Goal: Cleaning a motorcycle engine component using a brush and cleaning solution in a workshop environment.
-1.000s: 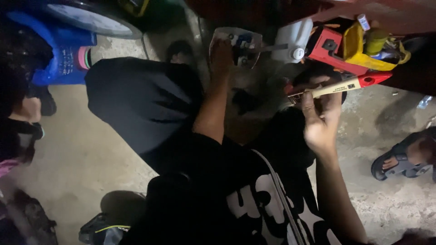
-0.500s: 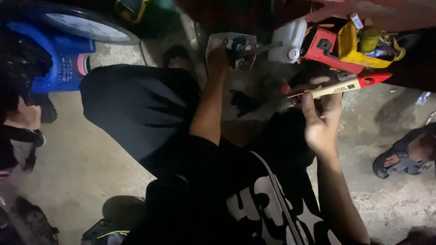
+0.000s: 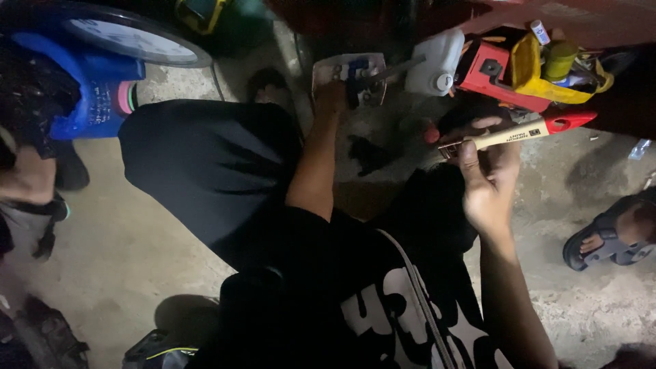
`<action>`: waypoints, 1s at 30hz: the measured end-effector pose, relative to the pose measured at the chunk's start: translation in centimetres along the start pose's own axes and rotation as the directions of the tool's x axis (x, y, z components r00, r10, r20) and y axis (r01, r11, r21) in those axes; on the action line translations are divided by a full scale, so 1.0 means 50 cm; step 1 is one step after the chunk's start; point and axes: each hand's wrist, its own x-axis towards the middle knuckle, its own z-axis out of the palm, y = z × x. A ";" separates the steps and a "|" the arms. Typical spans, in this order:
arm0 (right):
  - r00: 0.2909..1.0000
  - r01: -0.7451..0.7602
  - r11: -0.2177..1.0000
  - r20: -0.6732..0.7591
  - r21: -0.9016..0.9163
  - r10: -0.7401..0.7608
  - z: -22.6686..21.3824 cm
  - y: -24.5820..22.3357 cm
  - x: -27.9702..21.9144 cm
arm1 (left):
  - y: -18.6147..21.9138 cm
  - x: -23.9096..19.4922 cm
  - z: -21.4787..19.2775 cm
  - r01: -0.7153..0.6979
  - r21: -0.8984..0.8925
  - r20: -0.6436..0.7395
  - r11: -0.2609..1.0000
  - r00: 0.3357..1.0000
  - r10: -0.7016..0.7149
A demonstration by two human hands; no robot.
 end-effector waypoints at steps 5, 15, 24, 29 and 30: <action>1.000 0.029 0.999 -0.001 -0.022 -0.029 -0.017 0.022 -0.001 | -0.018 0.035 0.097 -0.002 0.032 0.230 0.999 0.973 -0.006; 1.000 0.012 1.000 -0.018 -0.019 -0.012 -0.001 -0.006 -0.009 | -0.048 -0.003 0.114 -0.245 -0.004 -0.362 0.969 0.904 0.228; 0.996 0.071 0.997 -0.045 -0.019 -0.072 -0.026 0.024 -0.030 | 0.040 -0.286 -0.391 0.493 -0.870 0.491 0.019 0.868 -0.073; 0.993 0.105 0.994 -0.063 0.035 -0.102 -0.040 0.025 -0.038 | 0.006 -0.236 -0.295 0.269 -0.836 0.268 -0.478 0.961 0.072; 0.992 0.108 0.990 -0.081 0.088 -0.101 -0.037 0.020 -0.038 | 0.006 -0.239 -0.296 0.216 -0.808 0.198 -0.547 0.976 0.093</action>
